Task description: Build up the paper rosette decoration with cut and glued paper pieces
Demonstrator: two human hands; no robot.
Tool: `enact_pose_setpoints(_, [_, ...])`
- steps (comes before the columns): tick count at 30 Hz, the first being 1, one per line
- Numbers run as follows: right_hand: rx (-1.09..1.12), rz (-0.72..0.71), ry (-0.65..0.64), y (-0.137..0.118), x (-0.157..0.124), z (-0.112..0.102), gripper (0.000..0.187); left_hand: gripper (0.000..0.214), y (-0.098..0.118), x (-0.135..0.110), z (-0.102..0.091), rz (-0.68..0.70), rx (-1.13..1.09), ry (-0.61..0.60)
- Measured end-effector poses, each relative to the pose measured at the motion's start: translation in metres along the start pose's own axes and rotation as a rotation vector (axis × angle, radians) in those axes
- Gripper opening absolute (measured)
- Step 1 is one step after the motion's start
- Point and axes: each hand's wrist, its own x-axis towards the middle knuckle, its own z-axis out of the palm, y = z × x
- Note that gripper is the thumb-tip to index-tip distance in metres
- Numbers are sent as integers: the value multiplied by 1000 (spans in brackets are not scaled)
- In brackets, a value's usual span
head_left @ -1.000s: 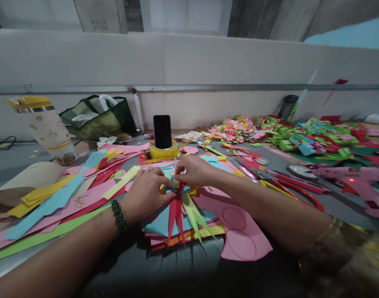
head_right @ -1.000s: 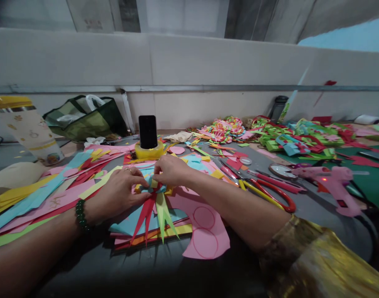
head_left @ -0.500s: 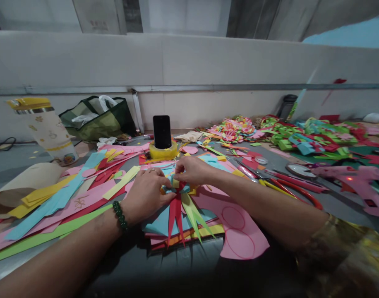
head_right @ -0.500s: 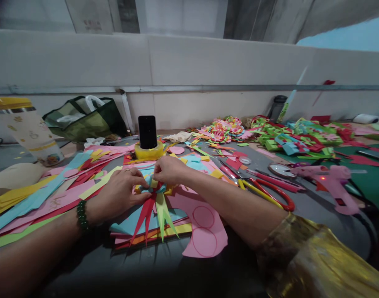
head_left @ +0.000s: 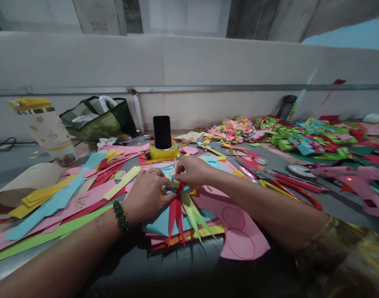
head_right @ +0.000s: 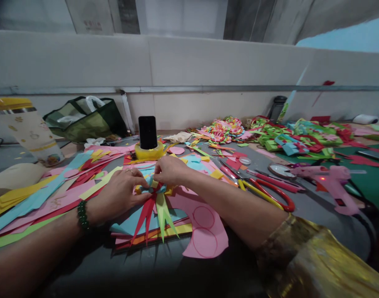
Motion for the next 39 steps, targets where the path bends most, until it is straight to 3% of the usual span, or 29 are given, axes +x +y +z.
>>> enact_pose_setpoints(5, [-9,-112,152,3,-10,-12,25,19,0,0,0,9,-7,0])
enact_pose_setpoints(9, [-31,-298,49,2,-18,-10,32,19,0,0,1,25,-1,4])
enact_pose_setpoints(13, [-128,-384,-42,2,-17,-2,33,18,-1,0,0,27,2,-7])
enact_pose_setpoints(18, [-119,-405,-83,3,-18,-5,34,19,-1,1,-1,30,14,-8])
enact_pose_setpoints(23, [-88,-352,-9,4,-19,-7,37,23,-2,1,0,37,-2,-4])
enact_pose_setpoints(28, [-135,-451,-55,6,-16,-1,35,18,-3,0,1,29,-8,-10])
enact_pose_setpoints(39, [-162,-433,-42,4,-19,-3,39,17,-1,-1,0,14,-12,-13])
